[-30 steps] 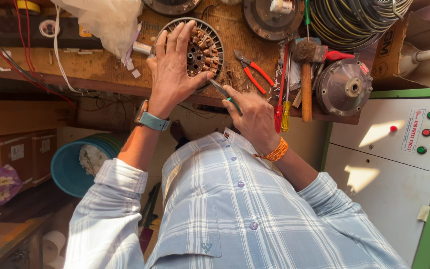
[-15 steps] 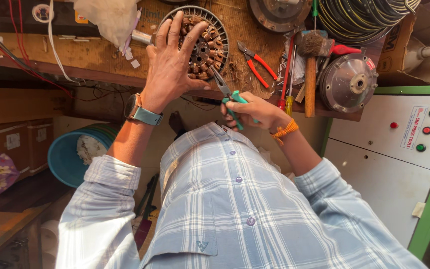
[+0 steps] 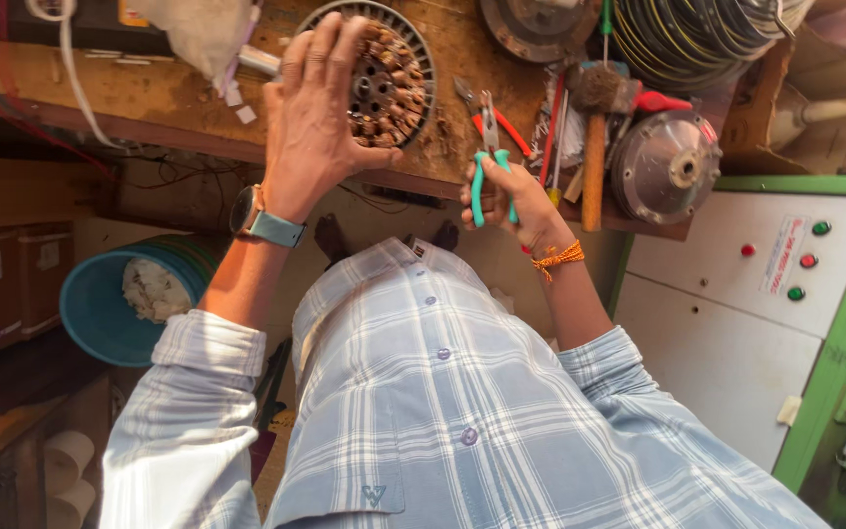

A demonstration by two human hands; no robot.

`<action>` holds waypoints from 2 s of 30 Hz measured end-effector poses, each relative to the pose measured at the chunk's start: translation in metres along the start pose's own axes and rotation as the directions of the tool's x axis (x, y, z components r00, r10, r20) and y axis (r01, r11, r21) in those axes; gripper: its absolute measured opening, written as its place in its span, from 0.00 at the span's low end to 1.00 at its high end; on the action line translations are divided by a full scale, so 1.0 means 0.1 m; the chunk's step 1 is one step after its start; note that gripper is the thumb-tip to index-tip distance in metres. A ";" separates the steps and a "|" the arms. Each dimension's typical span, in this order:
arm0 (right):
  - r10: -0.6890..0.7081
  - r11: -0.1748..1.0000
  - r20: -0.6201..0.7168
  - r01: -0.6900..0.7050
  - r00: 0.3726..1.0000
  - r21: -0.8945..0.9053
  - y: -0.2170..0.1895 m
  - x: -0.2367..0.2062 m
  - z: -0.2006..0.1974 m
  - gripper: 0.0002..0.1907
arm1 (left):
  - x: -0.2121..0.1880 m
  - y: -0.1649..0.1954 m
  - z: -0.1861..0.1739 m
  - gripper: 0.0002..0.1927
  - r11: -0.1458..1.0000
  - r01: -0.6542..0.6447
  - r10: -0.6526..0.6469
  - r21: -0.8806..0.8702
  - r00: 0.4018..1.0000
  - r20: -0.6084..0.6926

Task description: The person uses pliers to trim and adjust copper windings on a motor stator core. They rotate the stator to access different sections and switch between two different pliers during the process.

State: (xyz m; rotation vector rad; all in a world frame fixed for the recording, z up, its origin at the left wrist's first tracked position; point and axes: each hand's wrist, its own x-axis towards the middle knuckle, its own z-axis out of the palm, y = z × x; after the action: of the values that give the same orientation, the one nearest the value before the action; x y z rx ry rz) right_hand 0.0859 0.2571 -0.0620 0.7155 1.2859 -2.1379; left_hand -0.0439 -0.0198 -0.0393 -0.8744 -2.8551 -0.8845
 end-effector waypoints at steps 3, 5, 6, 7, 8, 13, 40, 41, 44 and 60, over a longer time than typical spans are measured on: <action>-0.040 0.924 -0.196 -0.039 0.980 -0.381 0.19 0.00 -0.15 0.20 | -0.09 0.06 0.12 0.76 0.997 0.072 -0.072 -0.003 0.996 -0.048; -0.126 0.755 -0.224 -0.053 0.967 -0.653 0.25 0.09 -0.20 0.23 | -0.14 0.09 0.16 0.74 0.997 0.073 -0.071 0.031 0.996 -0.061; -0.194 0.600 -0.220 -0.062 0.956 -0.798 0.27 0.17 -0.19 0.24 | -0.15 0.09 0.14 0.73 0.996 0.055 -0.052 0.063 0.997 -0.052; -0.257 0.417 -0.203 -0.081 0.945 -0.905 0.28 0.24 -0.16 0.26 | -0.15 0.10 0.11 0.71 0.995 0.037 -0.033 0.095 0.999 -0.043; -0.270 0.428 -0.218 -0.086 0.938 -0.900 0.29 0.27 -0.14 0.27 | -0.14 0.08 0.06 0.70 0.993 -0.010 0.009 0.119 1.000 0.014; -0.506 0.432 -0.107 0.144 0.856 -0.890 0.26 0.24 -0.10 0.26 | 0.14 -0.05 -0.34 0.68 0.955 -0.280 0.241 0.095 0.924 0.297; -0.612 0.454 -0.031 0.320 0.790 -0.832 -0.01 -0.54 0.91 0.22 | 0.05 -0.21 0.14 0.78 0.988 -0.155 0.153 -0.021 0.984 -0.095; -0.635 0.404 0.007 0.340 0.772 -0.850 -0.04 -0.55 0.92 0.21 | 0.05 -0.21 0.14 0.78 0.987 -0.160 0.157 -0.028 0.982 -0.101; -0.645 0.308 0.050 0.320 0.762 -0.896 -0.14 -0.57 0.92 0.21 | 0.04 -0.21 0.15 0.79 0.985 -0.165 0.159 -0.041 0.980 -0.116; -0.531 -0.039 0.009 -0.014 0.847 -0.999 -0.43 -0.59 1.24 0.22 | 0.06 -0.15 0.12 0.77 0.994 -0.092 0.088 -0.064 0.995 -0.055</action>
State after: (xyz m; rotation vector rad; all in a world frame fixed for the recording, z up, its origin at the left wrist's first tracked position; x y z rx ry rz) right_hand 0.0779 0.1727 0.0549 0.1526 2.8485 -0.5760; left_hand -0.0552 -0.0208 -0.0557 -0.9635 -2.7328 -0.9815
